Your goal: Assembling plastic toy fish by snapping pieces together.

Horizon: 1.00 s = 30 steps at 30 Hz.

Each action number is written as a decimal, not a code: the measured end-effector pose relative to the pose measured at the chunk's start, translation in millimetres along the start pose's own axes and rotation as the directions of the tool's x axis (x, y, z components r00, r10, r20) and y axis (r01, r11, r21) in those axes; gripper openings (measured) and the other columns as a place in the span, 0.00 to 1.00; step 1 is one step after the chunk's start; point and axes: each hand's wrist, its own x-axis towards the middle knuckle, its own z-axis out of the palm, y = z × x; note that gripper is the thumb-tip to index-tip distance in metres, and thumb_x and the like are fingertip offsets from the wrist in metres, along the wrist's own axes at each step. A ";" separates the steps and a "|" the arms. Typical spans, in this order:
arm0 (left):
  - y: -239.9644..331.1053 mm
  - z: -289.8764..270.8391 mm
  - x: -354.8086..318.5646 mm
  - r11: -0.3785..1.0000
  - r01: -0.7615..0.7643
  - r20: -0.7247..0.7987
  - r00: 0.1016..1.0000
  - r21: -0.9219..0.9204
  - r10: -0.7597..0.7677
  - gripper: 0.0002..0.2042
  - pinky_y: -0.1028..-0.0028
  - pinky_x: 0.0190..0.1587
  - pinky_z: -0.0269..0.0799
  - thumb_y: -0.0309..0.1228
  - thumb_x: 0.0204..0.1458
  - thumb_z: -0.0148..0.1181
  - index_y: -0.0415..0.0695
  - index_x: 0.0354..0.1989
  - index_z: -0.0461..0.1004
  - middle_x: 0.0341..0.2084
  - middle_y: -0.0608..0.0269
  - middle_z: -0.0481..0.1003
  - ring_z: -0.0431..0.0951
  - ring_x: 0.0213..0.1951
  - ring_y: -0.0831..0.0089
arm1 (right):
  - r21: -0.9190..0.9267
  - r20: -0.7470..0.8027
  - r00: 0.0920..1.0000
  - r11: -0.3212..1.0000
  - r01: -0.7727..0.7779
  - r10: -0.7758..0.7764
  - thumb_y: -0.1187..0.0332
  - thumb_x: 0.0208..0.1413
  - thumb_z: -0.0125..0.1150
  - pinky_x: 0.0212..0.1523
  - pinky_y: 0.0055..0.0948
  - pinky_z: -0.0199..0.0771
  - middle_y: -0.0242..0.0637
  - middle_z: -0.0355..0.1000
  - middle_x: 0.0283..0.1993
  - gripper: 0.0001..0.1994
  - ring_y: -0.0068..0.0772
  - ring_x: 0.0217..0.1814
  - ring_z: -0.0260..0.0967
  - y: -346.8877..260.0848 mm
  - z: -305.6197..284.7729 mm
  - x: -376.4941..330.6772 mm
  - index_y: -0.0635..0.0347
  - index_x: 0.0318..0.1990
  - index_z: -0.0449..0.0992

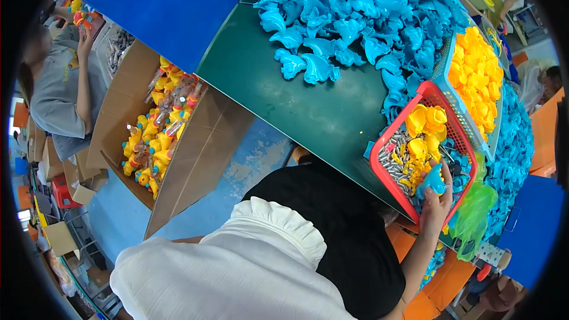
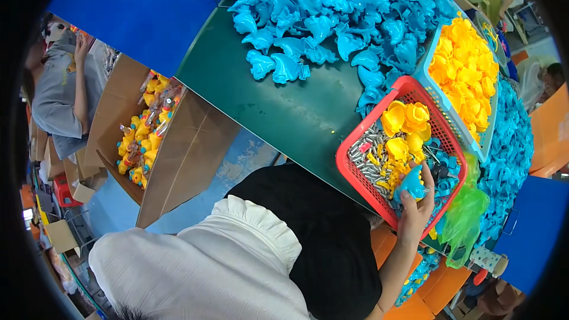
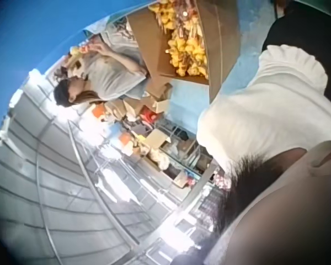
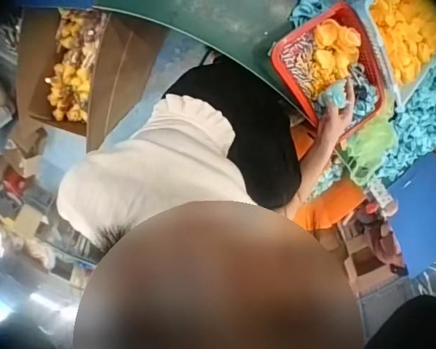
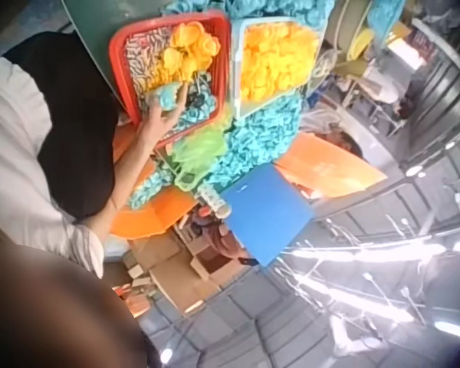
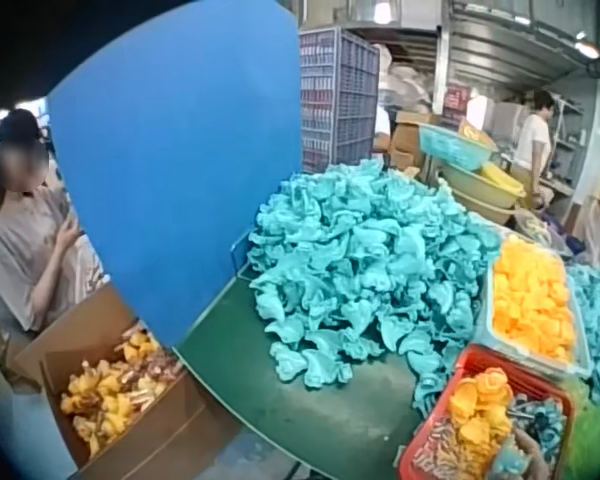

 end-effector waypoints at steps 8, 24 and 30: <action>12.3 -1.3 79.1 0.989 -0.032 0.033 0.999 0.143 0.027 0.11 0.71 0.34 0.70 0.35 0.52 0.50 0.40 0.30 0.73 0.26 0.58 0.75 0.76 0.29 0.71 | -0.009 0.025 1.000 1.000 0.001 -0.001 0.73 0.41 0.58 0.54 0.31 0.63 0.45 0.62 0.57 0.34 0.34 0.52 0.65 -0.6 1.1 -4.2 0.64 0.61 0.56; 200.8 -35.9 66.9 0.843 -0.525 -0.168 0.847 -0.114 0.505 0.12 0.71 0.39 0.69 0.34 0.53 0.53 0.41 0.41 0.72 0.34 0.57 0.75 0.76 0.35 0.68 | -0.101 0.094 0.996 0.995 0.015 -0.005 0.73 0.39 0.60 0.57 0.31 0.61 0.44 0.61 0.57 0.35 0.36 0.54 0.64 1.8 -1.2 -4.8 0.63 0.60 0.58; 334.7 -76.2 1.3 0.343 -0.938 -0.149 0.346 -0.046 0.926 0.09 0.69 0.47 0.67 0.22 0.50 0.54 0.41 0.41 0.73 0.39 0.58 0.74 0.74 0.43 0.64 | -0.124 0.069 0.997 0.992 -0.012 0.020 0.75 0.39 0.57 0.57 0.30 0.60 0.44 0.61 0.58 0.35 0.35 0.55 0.63 -0.1 6.4 -0.1 0.63 0.61 0.57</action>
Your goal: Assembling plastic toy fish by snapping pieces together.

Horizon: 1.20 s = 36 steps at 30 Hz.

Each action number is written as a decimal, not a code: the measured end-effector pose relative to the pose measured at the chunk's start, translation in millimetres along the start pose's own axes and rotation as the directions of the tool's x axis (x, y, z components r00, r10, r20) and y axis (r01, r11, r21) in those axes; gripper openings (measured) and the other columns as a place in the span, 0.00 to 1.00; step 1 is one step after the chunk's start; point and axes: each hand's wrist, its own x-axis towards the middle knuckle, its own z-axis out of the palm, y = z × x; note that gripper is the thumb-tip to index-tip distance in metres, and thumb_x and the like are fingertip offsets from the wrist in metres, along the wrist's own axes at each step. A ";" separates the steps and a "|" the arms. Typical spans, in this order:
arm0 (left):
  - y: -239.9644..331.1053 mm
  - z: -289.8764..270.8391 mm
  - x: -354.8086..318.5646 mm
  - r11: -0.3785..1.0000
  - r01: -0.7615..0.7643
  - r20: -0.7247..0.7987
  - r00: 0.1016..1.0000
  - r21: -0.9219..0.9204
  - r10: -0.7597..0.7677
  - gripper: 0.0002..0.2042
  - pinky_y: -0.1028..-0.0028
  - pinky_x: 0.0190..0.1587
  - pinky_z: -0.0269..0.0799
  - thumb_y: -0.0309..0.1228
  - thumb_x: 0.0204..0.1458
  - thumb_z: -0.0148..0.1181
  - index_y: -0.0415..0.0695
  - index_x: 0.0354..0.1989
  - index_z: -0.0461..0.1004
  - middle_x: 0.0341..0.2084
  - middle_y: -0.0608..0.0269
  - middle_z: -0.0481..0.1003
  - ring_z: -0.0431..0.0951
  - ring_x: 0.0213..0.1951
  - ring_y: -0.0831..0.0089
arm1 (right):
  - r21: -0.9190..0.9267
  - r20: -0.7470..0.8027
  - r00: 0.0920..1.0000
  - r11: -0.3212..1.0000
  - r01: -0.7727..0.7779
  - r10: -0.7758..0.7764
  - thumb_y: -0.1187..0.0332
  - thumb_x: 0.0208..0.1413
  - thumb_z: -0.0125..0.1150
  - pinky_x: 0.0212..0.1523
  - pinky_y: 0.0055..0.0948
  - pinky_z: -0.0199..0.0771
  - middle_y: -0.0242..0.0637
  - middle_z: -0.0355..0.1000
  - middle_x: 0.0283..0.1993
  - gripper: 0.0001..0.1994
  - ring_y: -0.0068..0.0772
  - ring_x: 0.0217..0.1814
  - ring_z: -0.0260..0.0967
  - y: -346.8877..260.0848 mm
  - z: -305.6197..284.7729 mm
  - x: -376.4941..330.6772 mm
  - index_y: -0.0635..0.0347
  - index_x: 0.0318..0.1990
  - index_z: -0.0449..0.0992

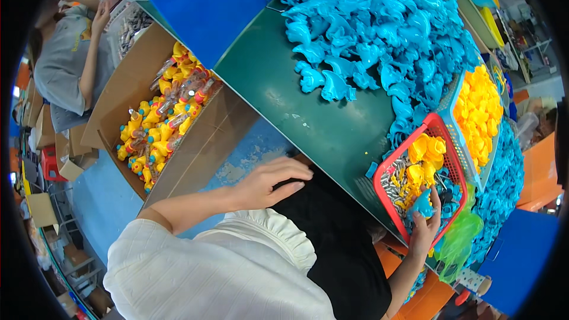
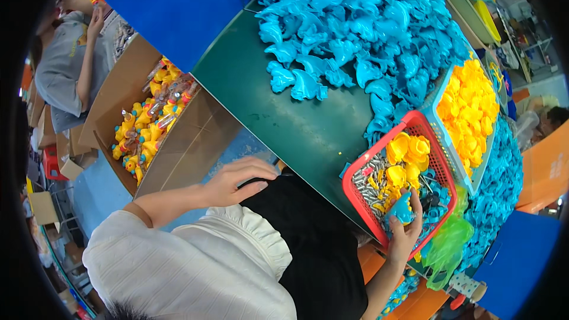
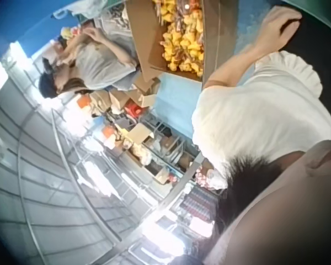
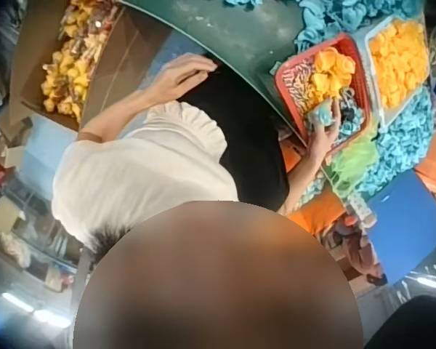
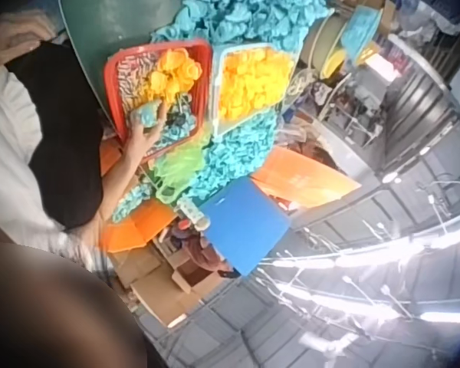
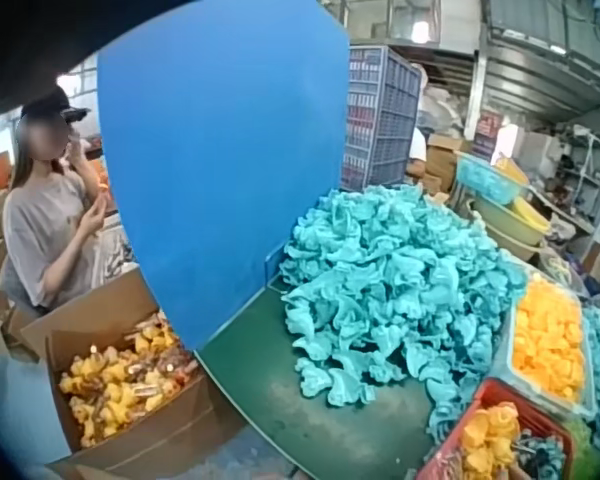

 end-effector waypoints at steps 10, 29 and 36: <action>25.9 27.0 54.8 0.922 -0.352 0.065 0.928 -0.159 0.366 0.10 0.69 0.45 0.70 0.20 0.46 0.58 0.39 0.38 0.73 0.39 0.58 0.74 0.74 0.44 0.63 | 0.016 0.000 1.000 1.000 0.004 -0.004 0.71 0.41 0.62 0.56 0.30 0.62 0.44 0.61 0.58 0.35 0.34 0.55 0.64 -4.4 -0.3 1.1 0.64 0.61 0.56; 34.5 60.9 81.7 0.894 -0.390 0.188 0.882 -0.220 0.431 0.15 0.68 0.44 0.70 0.26 0.47 0.59 0.40 0.45 0.69 0.44 0.58 0.71 0.72 0.43 0.63 | -0.523 0.241 0.832 0.656 0.544 -0.499 0.81 0.43 0.55 0.60 0.38 0.58 0.46 0.56 0.60 0.32 0.40 0.62 0.54 -22.8 35.0 -5.2 0.65 0.60 0.55; 46.1 80.6 94.9 0.900 -0.356 0.211 0.887 -0.252 0.410 0.25 0.66 0.49 0.67 0.30 0.50 0.57 0.38 0.56 0.59 0.51 0.50 0.65 0.68 0.50 0.57 | -0.647 0.215 0.814 0.545 0.533 -0.540 0.81 0.42 0.59 0.60 0.39 0.53 0.52 0.56 0.60 0.36 0.47 0.61 0.54 -21.3 38.2 -10.6 0.69 0.61 0.51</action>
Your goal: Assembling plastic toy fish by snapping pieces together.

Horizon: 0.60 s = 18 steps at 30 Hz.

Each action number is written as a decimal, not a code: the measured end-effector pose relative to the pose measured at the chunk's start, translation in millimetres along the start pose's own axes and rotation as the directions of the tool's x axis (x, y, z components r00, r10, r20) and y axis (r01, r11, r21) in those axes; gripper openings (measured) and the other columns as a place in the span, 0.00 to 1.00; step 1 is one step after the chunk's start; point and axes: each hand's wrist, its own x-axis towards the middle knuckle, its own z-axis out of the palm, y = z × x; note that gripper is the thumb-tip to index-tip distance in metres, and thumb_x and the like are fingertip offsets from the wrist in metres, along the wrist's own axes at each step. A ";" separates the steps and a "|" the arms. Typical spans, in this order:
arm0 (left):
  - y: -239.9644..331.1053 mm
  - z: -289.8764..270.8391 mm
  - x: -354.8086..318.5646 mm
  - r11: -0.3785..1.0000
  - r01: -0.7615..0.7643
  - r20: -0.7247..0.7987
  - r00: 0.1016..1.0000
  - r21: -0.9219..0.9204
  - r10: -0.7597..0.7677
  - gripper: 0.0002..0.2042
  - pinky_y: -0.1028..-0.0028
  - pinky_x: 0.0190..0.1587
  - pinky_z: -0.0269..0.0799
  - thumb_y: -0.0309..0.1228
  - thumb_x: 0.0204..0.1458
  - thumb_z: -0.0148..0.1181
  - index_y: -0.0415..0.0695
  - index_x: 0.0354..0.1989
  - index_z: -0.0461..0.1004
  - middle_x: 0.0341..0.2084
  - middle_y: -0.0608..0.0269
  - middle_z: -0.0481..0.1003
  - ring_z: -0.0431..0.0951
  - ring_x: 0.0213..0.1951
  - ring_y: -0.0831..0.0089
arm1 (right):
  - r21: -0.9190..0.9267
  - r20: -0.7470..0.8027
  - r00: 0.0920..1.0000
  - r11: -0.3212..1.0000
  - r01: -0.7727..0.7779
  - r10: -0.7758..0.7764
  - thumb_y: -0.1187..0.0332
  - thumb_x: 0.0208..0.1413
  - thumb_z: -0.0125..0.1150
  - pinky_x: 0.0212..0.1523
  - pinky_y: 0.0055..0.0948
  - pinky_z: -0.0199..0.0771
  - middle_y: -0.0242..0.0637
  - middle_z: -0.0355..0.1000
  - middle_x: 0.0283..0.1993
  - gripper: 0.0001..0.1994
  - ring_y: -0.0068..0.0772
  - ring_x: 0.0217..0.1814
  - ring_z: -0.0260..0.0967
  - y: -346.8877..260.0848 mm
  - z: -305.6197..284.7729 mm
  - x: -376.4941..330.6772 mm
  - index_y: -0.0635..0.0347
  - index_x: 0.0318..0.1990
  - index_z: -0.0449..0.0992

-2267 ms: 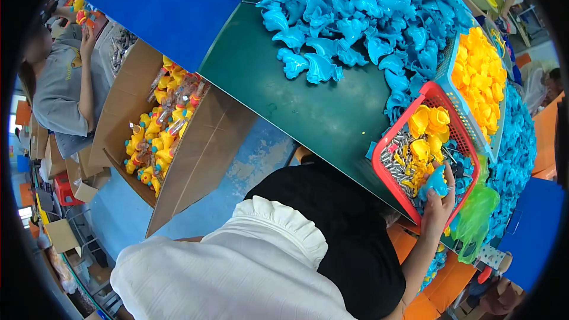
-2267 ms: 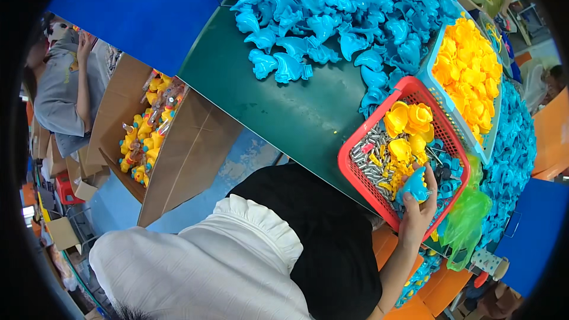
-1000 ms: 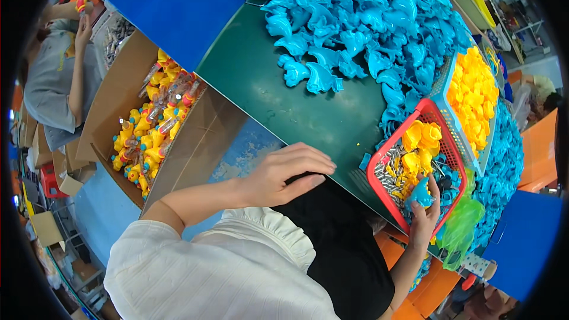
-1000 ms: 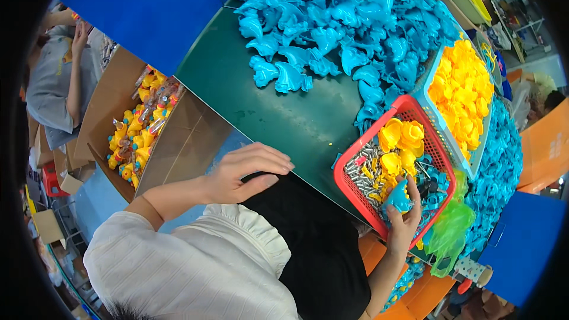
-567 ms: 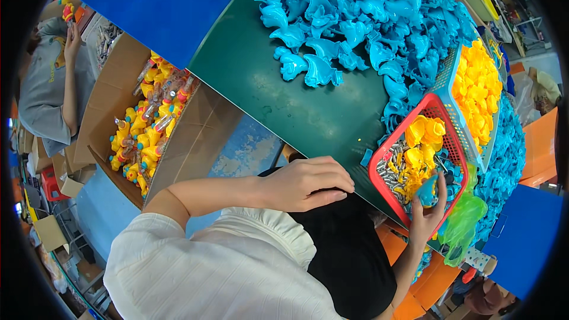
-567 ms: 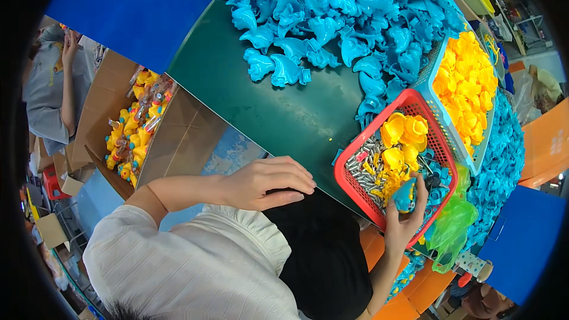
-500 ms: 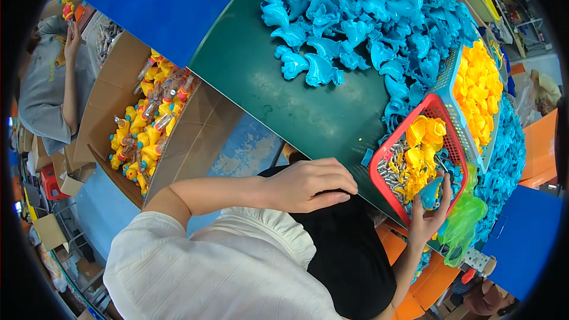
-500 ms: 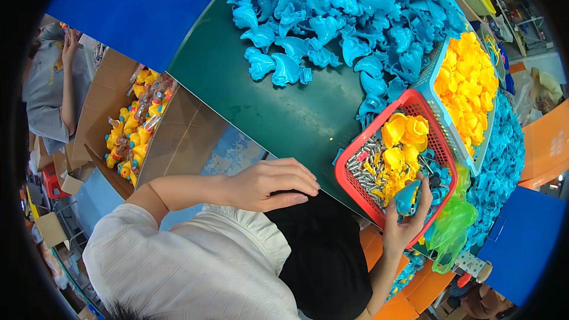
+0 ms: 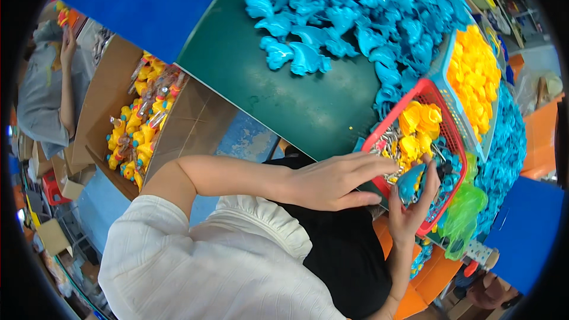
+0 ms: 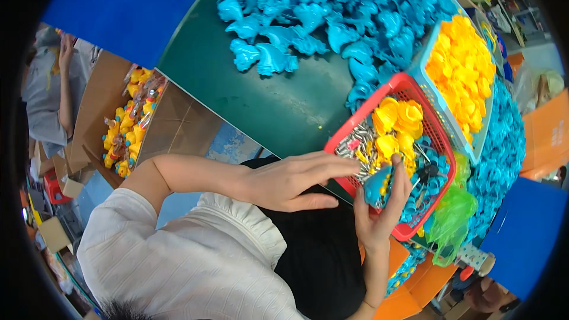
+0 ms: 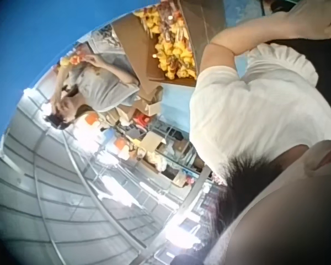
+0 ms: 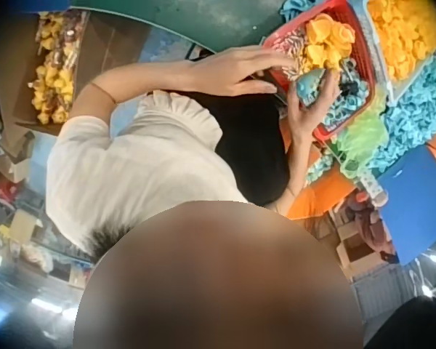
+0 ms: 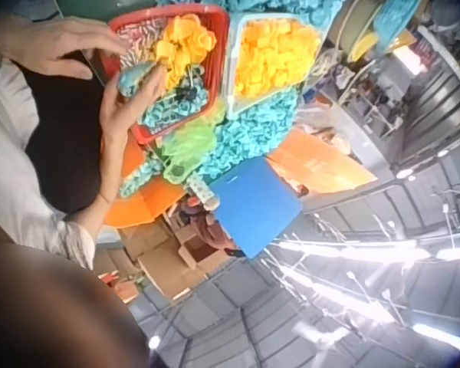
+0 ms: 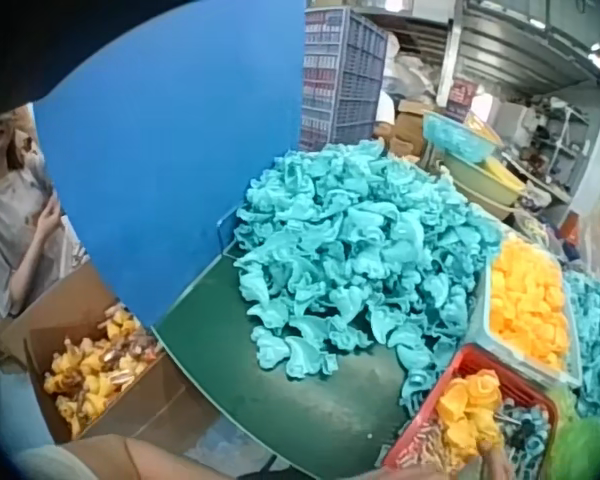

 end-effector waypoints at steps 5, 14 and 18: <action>7.2 6.8 38.9 0.995 -0.018 0.062 0.998 0.093 0.013 0.31 0.62 0.55 0.61 0.35 0.50 0.58 0.34 0.59 0.53 0.56 0.45 0.60 0.63 0.56 0.53 | 0.087 -0.110 0.984 0.988 -0.127 0.137 0.81 0.44 0.60 0.62 0.37 0.50 0.54 0.48 0.63 0.42 0.46 0.65 0.48 -2.7 -0.1 12.7 0.68 0.64 0.39; -20.7 45.5 95.6 1.000 0.018 0.213 0.977 0.009 -0.019 0.31 0.63 0.59 0.54 0.39 0.58 0.45 0.32 0.62 0.44 0.57 0.37 0.55 0.57 0.59 0.48 | 0.237 -0.190 0.968 0.964 -0.117 0.164 0.83 0.45 0.54 0.65 0.37 0.42 0.54 0.45 0.65 0.41 0.45 0.69 0.39 18.5 -5.6 15.2 0.69 0.65 0.35; -28.3 31.7 110.3 0.993 0.114 0.314 0.944 -0.027 -0.100 0.29 0.66 0.56 0.59 0.39 0.56 0.49 0.35 0.62 0.51 0.54 0.42 0.62 0.65 0.55 0.55 | 0.749 -0.142 0.924 0.649 -0.135 0.355 0.79 0.51 0.52 0.66 0.36 0.42 0.50 0.44 0.66 0.36 0.41 0.69 0.41 28.7 -11.1 4.2 0.71 0.64 0.38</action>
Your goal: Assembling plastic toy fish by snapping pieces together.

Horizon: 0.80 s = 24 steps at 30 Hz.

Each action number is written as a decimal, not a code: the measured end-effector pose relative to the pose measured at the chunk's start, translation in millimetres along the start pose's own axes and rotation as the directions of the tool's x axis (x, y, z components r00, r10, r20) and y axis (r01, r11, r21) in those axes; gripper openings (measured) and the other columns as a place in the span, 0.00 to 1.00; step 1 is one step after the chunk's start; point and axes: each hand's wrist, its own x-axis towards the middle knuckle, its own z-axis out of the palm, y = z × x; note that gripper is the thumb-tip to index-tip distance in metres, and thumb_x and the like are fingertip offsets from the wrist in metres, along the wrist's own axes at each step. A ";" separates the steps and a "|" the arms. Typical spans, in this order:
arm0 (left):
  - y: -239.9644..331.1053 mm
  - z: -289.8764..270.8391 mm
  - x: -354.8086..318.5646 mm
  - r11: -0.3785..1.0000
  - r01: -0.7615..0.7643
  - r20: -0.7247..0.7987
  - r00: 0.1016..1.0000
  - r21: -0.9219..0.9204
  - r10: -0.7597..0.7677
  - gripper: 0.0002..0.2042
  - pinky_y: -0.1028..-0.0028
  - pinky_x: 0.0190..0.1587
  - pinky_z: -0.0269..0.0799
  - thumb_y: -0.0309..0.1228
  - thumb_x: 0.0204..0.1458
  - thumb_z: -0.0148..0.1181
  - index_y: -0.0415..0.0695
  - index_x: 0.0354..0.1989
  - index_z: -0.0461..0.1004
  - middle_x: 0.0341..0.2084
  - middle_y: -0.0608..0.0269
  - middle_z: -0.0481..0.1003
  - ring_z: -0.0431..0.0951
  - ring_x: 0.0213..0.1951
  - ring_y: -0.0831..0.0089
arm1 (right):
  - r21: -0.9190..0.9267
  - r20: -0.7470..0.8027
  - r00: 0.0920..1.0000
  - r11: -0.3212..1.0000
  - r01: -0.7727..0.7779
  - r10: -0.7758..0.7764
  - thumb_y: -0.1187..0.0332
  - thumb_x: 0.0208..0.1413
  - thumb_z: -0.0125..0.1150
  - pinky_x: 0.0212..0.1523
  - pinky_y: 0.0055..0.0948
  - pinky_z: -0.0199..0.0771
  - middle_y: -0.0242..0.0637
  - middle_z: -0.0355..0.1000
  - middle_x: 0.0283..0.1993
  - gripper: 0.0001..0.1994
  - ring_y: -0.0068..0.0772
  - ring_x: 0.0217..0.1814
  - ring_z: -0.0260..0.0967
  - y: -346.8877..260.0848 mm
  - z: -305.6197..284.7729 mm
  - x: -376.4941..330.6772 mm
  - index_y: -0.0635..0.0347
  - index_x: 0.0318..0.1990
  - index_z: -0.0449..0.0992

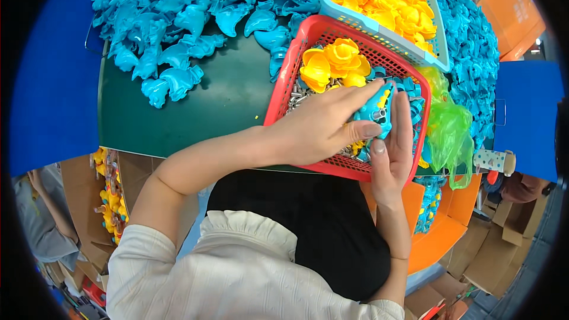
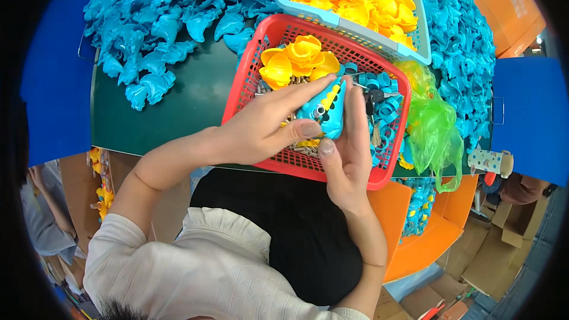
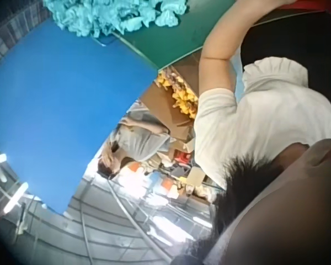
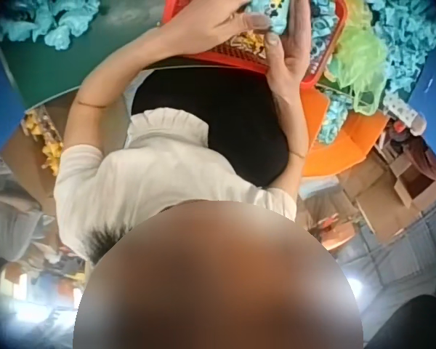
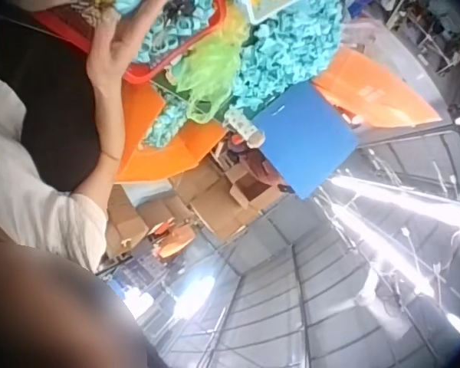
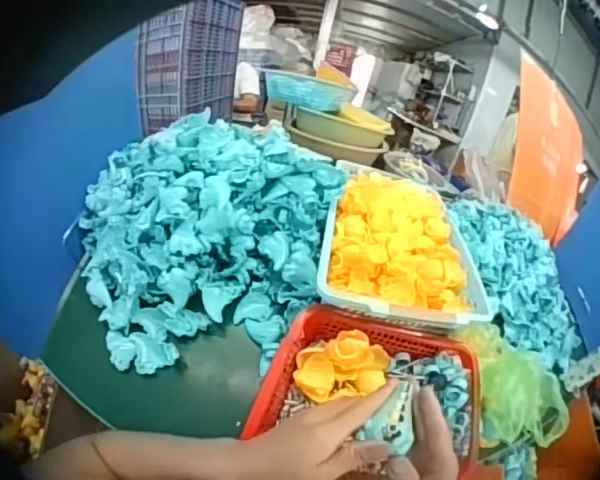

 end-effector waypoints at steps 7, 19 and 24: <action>-6.2 -5.9 -1.7 0.983 0.013 0.007 1.000 -0.184 -0.012 0.33 0.71 0.52 0.65 0.36 0.47 0.62 0.38 0.60 0.56 0.55 0.50 0.63 0.68 0.54 0.65 | -0.067 -0.003 1.000 0.998 -0.022 0.022 0.67 0.53 0.58 0.63 0.37 0.51 0.47 0.51 0.62 0.32 0.39 0.65 0.50 6.8 -10.6 3.0 0.73 0.61 0.51; -9.4 -3.3 -3.8 0.998 -0.064 -0.106 0.992 -0.007 0.063 0.33 0.71 0.48 0.67 0.34 0.38 0.68 0.36 0.55 0.64 0.48 0.52 0.70 0.72 0.44 0.66 | -0.027 0.091 0.996 1.000 0.005 -0.002 0.69 0.52 0.59 0.62 0.39 0.54 0.47 0.50 0.64 0.31 0.40 0.66 0.49 12.3 -21.9 2.0 0.71 0.60 0.54; -9.7 -2.6 -4.4 0.997 -0.078 -0.128 0.989 0.012 0.079 0.33 0.72 0.47 0.67 0.34 0.38 0.68 0.37 0.55 0.64 0.47 0.51 0.70 0.73 0.43 0.67 | -0.023 0.084 0.996 1.000 0.011 -0.009 0.69 0.51 0.60 0.61 0.39 0.56 0.47 0.50 0.63 0.31 0.40 0.65 0.50 12.4 -21.9 0.9 0.71 0.60 0.55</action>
